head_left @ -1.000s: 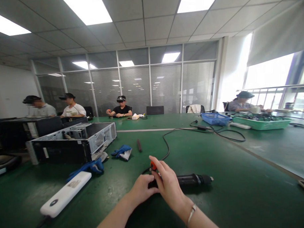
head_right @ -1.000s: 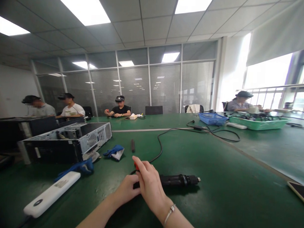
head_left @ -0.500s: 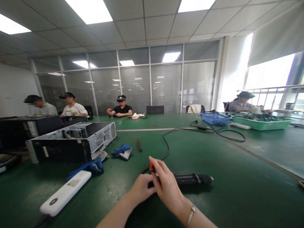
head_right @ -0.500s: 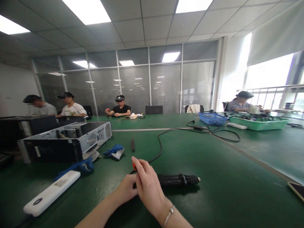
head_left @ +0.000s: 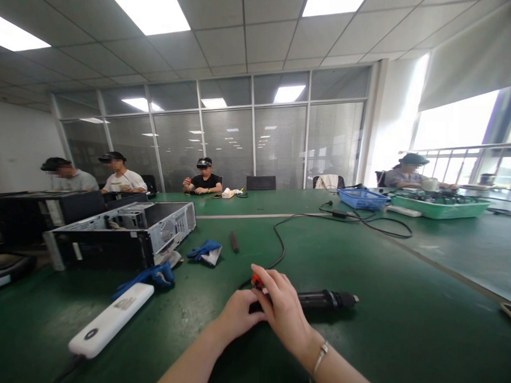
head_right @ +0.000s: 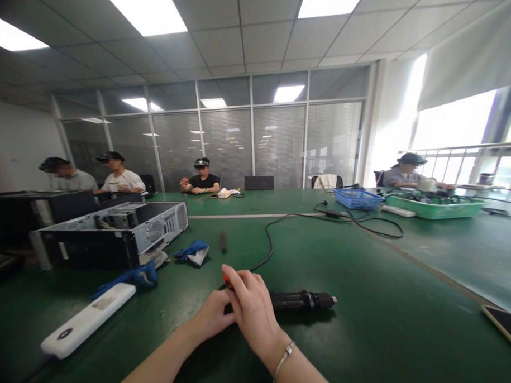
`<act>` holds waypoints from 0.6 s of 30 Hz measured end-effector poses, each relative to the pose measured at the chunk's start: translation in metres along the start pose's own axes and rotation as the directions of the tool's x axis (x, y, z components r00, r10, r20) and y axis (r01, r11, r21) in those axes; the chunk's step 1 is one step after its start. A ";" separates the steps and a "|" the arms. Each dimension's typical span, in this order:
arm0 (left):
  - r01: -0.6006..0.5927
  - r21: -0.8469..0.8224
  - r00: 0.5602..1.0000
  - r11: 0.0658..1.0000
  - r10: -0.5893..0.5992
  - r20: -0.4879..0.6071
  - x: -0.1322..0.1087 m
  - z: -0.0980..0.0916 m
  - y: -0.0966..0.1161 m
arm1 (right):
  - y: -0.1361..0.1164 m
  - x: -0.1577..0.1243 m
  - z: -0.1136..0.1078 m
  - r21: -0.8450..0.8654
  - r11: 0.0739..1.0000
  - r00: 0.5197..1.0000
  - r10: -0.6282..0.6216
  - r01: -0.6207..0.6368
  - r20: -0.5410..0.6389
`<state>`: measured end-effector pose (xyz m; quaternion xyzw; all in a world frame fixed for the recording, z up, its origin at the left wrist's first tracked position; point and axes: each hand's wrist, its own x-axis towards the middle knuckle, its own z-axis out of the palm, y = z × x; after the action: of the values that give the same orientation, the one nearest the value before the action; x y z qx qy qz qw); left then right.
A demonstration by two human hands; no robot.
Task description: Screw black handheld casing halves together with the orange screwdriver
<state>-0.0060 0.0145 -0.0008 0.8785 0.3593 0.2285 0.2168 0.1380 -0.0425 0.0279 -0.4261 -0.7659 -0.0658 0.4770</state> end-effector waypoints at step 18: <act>-0.036 -0.013 0.999 0.999 0.036 -0.012 0.000 0.001 -0.002 | -0.001 0.000 0.000 0.076 0.997 1.000 -0.001 0.001 0.002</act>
<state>-0.0064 0.0153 -0.0026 0.8820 0.3431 0.2398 0.2166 0.1373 -0.0436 0.0281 -0.4073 -0.7687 -0.0363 0.4918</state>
